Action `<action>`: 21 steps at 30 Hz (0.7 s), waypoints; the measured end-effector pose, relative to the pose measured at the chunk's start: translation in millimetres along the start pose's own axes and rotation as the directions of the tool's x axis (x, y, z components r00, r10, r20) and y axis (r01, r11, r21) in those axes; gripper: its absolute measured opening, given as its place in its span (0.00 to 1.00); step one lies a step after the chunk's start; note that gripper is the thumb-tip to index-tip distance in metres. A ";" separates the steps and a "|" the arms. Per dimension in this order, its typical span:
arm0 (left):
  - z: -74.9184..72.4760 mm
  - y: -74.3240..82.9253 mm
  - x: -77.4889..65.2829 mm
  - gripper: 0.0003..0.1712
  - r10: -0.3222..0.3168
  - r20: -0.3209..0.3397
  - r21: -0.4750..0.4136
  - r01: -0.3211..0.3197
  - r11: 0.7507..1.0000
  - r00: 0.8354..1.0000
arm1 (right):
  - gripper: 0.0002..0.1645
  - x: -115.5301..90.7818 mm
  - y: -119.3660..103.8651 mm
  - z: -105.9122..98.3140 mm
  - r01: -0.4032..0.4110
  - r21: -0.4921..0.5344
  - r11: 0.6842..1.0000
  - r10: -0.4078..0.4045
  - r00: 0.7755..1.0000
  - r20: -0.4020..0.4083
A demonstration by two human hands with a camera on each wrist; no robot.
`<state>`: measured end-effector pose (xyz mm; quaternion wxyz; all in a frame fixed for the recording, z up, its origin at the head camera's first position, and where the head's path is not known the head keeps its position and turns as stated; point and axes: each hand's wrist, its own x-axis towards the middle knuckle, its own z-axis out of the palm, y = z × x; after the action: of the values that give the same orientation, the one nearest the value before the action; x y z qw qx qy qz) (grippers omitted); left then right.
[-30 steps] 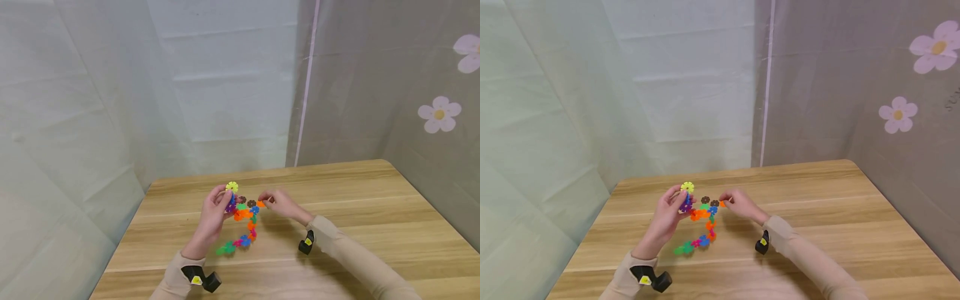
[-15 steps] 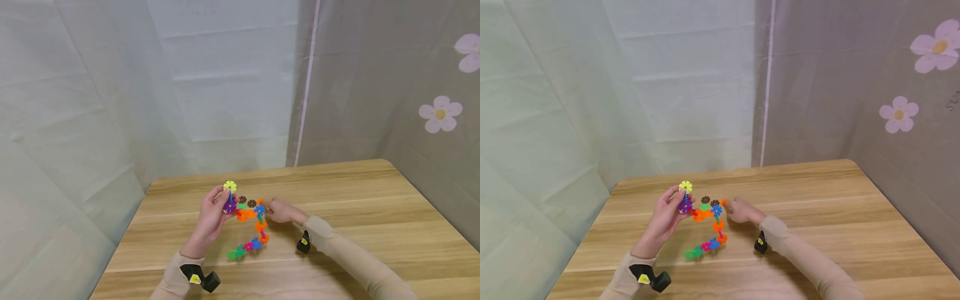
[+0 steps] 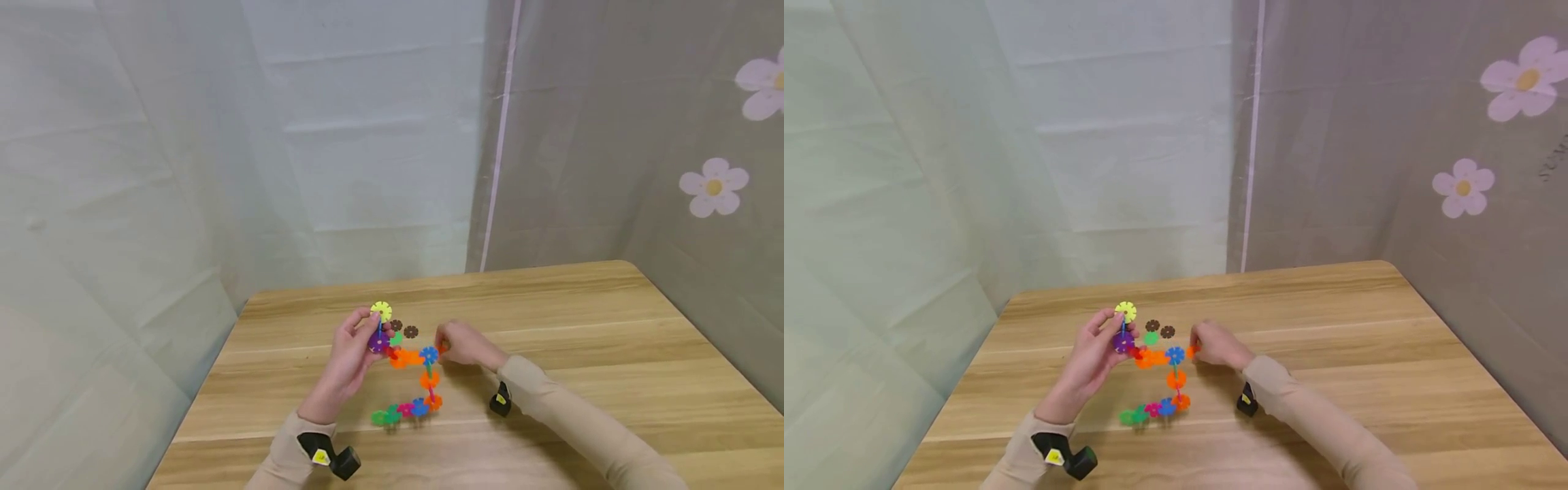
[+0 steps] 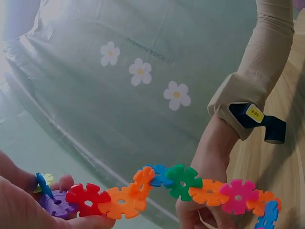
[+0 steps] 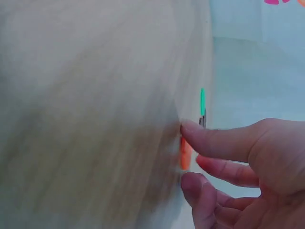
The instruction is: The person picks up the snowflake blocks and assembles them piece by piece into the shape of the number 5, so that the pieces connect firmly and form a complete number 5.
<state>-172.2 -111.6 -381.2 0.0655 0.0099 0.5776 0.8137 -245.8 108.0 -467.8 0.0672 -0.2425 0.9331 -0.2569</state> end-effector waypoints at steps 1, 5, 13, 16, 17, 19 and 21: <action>0.3 -0.7 0.0 0.05 -0.004 0.004 0.001 0.004 1.000 1.000 | 0.12 -0.5 0.6 0.9 -0.007 0.010 1.000 0.007 1.000 0.001; 1.2 -3.5 0.3 0.05 -0.006 0.012 -0.001 0.006 1.000 1.000 | 0.14 -1.4 2.1 3.4 -0.005 0.019 1.000 0.005 1.000 0.004; 3.0 -8.3 -0.6 0.06 -0.035 0.029 -0.013 0.035 0.999 0.999 | 0.15 -2.6 3.0 3.5 0.031 0.034 0.999 -0.030 0.999 -0.016; 2.4 -10.1 -0.5 0.07 -0.040 0.035 -0.010 0.040 0.999 0.999 | 0.14 -3.9 3.3 3.6 0.051 0.057 0.997 -0.050 0.998 -0.030; 2.2 -10.3 -0.4 0.07 -0.039 0.036 -0.010 0.039 0.999 0.999 | 0.13 -4.3 3.4 3.6 0.056 0.074 0.996 -0.054 0.998 -0.034; 1.9 -10.0 -0.6 0.07 -0.037 0.037 -0.011 0.037 0.999 0.999 | 0.12 -4.7 3.4 3.7 0.055 0.115 0.992 -0.051 0.998 -0.041; 1.9 -9.4 -0.8 0.07 -0.035 0.039 -0.015 0.035 0.999 0.999 | 0.11 -4.9 2.8 3.4 0.055 0.154 0.987 -0.047 0.997 -0.055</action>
<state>-170.3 -106.9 -389.3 0.0910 0.0148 0.5698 0.8166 -241.8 110.9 -472.1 0.0553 -0.2538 0.9052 -0.3365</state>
